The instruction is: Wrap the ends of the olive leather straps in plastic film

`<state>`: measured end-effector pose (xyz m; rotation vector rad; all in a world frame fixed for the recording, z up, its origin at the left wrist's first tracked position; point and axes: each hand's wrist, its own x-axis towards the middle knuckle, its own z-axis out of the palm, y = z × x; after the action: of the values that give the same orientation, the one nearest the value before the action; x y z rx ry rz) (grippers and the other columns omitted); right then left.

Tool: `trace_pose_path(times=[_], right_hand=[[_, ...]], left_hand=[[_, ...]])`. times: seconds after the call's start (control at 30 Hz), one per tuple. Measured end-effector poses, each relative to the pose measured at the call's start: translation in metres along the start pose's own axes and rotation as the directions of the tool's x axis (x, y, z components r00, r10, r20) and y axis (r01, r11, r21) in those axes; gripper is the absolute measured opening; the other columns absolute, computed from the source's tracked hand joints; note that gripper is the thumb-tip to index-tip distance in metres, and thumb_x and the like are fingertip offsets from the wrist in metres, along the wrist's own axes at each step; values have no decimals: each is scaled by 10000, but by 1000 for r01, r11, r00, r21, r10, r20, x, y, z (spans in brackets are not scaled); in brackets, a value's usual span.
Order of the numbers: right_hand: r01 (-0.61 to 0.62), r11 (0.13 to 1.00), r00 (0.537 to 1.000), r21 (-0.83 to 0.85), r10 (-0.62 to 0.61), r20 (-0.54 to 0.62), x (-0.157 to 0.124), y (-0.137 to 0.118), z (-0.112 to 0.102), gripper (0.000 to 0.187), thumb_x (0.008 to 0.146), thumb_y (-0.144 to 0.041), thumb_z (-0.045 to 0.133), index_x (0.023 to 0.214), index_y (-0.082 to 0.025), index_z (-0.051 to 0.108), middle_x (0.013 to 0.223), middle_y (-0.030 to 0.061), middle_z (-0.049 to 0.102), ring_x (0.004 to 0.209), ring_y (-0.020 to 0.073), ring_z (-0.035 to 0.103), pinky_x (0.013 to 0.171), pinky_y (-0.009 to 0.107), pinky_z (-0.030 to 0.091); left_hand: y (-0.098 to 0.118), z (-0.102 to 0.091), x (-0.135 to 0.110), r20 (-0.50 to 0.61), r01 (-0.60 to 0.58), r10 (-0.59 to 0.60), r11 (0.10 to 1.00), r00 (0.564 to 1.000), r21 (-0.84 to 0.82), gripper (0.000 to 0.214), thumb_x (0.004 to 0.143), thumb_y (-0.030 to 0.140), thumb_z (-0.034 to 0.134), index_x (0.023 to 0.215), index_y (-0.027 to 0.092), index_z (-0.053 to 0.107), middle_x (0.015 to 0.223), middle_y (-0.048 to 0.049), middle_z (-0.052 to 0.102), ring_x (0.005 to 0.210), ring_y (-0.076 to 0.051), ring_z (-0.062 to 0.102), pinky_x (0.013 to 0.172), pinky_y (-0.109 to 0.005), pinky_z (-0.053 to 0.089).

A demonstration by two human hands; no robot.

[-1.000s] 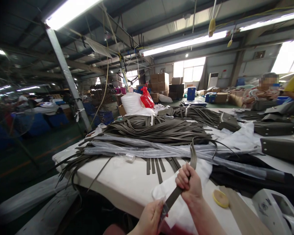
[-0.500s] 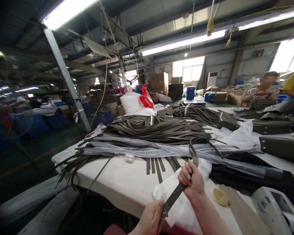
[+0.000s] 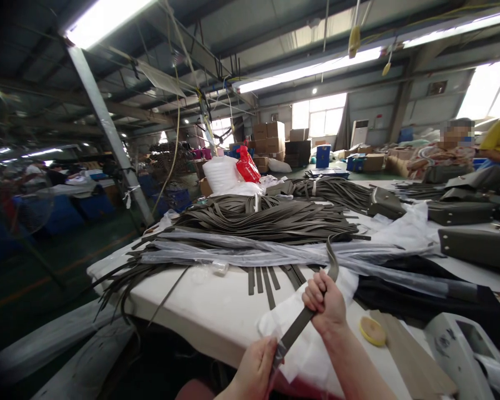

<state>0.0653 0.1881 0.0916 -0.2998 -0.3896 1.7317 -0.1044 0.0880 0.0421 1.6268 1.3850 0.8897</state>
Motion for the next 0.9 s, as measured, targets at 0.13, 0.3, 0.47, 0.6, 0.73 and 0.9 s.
trace_pose_path(times=[0.13,0.3,0.47,0.6,0.73,0.9], right_hand=[[-7,998,1000,57,8,-23,0,3,3,425,894,-306,590,547,-203,366,362,-91,341,291,32,93,282,161,175],[-204,978,978,41,206,-39,-21,59,2,456,880,-388,605,530,-206,376,337,-83,327,283,41,102,271,170,144],[-42,999,999,25,42,16,-3,15,-2,439,893,-330,593,550,-206,348,362,-91,345,284,35,117,285,161,191],[36,999,999,32,-36,-2,3,-4,1,425,900,-307,581,563,-206,342,369,-94,345,285,33,121,291,157,189],[-111,994,994,-7,111,-26,-15,43,2,443,889,-378,591,558,-211,348,354,-93,326,281,39,123,282,164,157],[-106,994,994,-23,106,-15,-5,28,-1,448,870,-365,609,551,-212,336,354,-94,331,277,37,123,281,166,169]], left_hand=[[2,3,2,-32,6,-5,1000,999,5,719,907,747,159,685,178,536,634,-25,523,626,-152,457,611,-273,358],[4,10,8,-56,-40,36,995,998,-87,666,934,703,191,735,175,545,649,-23,525,607,-143,441,592,-273,346],[4,4,1,-49,-25,24,1000,999,-10,676,933,706,182,697,180,535,632,-26,525,614,-150,456,596,-280,343],[8,5,5,-47,-30,30,1000,998,-6,683,921,726,170,669,191,514,602,-20,516,593,-150,457,583,-274,356],[7,13,12,-59,-36,32,997,998,-70,669,918,731,181,703,192,516,572,-4,480,557,-142,430,546,-269,332],[3,8,3,-60,-29,24,996,998,-85,650,928,713,210,716,181,519,638,-19,520,602,-142,456,587,-275,344]])
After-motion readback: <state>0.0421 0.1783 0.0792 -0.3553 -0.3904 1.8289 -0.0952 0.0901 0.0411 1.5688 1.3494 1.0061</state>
